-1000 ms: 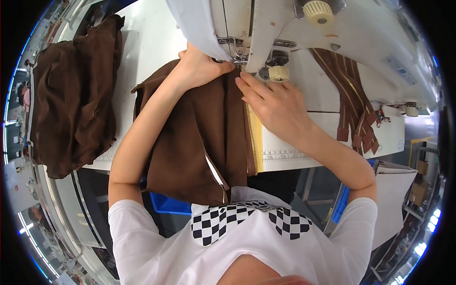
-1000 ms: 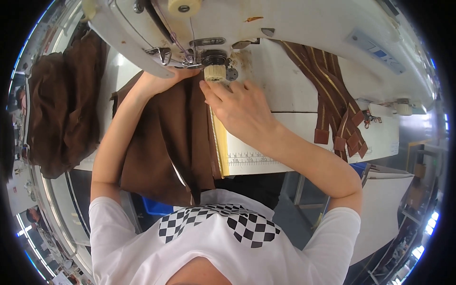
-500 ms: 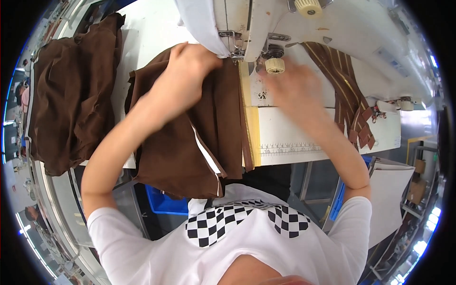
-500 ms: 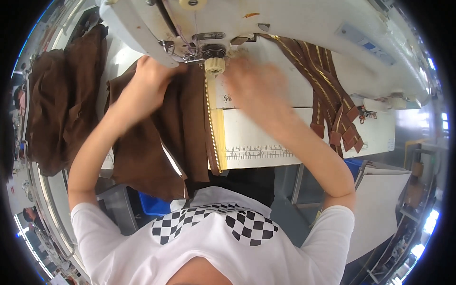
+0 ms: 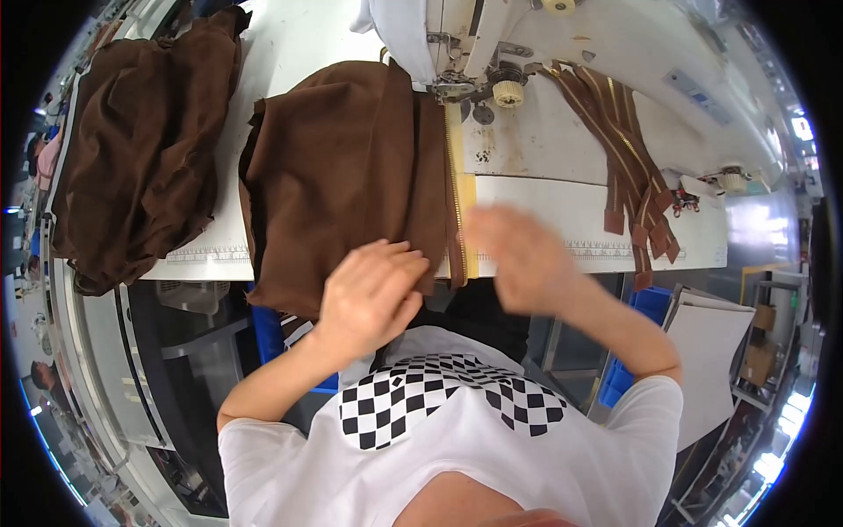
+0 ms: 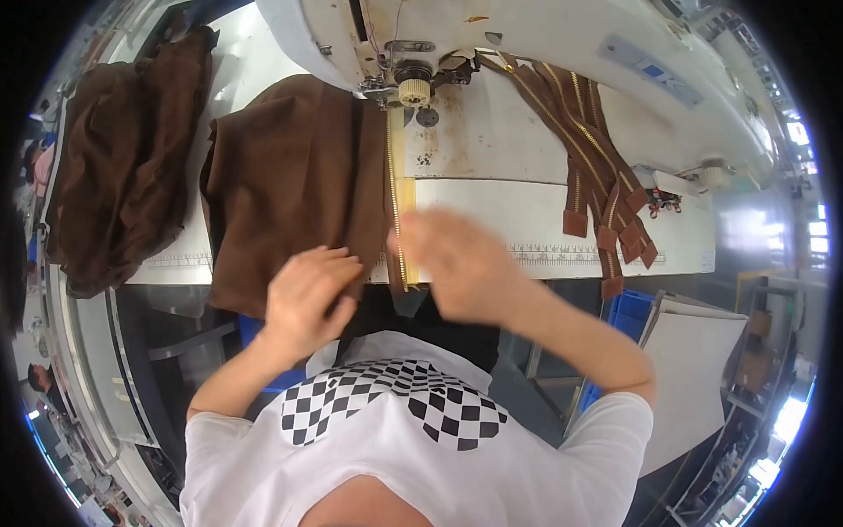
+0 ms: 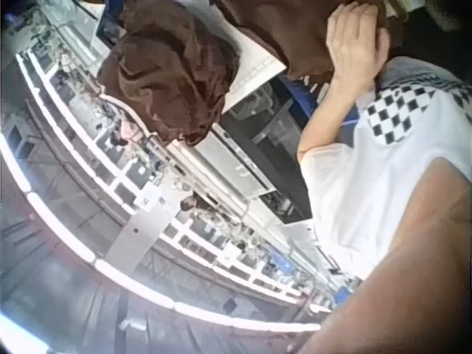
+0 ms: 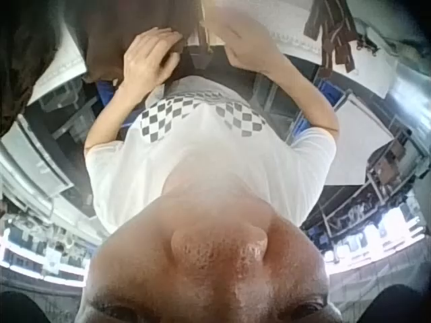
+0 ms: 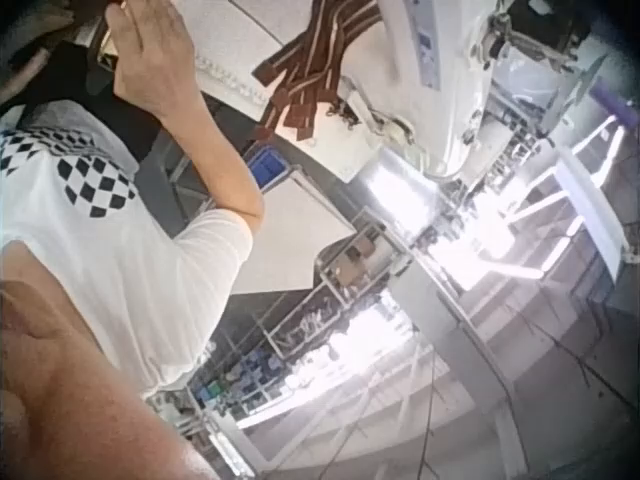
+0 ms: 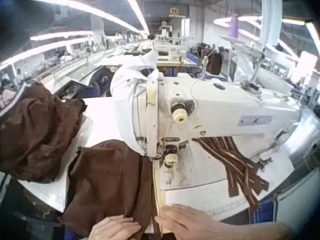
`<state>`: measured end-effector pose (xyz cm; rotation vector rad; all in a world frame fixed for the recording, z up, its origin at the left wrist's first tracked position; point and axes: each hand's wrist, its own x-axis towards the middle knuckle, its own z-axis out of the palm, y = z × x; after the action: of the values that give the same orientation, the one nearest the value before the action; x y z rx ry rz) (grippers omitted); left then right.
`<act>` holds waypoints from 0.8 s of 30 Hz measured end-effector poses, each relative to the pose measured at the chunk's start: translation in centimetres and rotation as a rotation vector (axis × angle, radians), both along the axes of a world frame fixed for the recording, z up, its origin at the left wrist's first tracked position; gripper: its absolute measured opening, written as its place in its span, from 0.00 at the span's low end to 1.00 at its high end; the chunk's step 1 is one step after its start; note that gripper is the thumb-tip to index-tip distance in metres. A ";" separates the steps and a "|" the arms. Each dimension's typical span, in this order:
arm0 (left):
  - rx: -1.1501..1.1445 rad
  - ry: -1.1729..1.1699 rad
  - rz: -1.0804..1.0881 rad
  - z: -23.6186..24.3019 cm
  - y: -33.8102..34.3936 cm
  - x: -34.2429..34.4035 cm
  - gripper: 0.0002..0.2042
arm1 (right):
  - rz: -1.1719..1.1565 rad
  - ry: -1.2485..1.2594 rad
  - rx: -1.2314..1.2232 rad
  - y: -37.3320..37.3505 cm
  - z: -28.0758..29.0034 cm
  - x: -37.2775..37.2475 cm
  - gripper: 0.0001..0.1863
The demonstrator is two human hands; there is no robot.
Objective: Sewing zippers onto brown fabric pieces using an industrial sewing machine.
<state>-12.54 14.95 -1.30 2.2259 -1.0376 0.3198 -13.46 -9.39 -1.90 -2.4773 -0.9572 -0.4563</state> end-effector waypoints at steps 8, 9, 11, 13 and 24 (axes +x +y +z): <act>0.082 -0.180 0.232 10.1 1.1 5.9 0.06 | 0.022 -0.288 -0.105 0.9 -2.5 -1.3 0.17; 0.129 -0.179 0.006 9.3 0.7 4.7 0.08 | 0.080 -0.294 -0.077 1.0 -2.0 -1.1 0.15; 0.050 -0.063 -0.300 5.6 0.1 2.8 0.10 | 0.155 -0.306 -0.058 1.3 -1.4 -0.4 0.14; 0.078 -0.012 -0.308 2.2 0.1 2.3 0.11 | 0.189 -0.309 -0.050 1.4 -1.0 -0.4 0.12; 0.000 0.018 -0.309 1.0 0.0 3.7 0.12 | 0.260 -0.304 -0.193 1.5 0.5 1.4 0.08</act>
<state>-8.86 14.90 -0.28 2.0238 -1.3482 0.1625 -12.05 -7.86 -1.43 -2.4431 -1.4860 -0.6939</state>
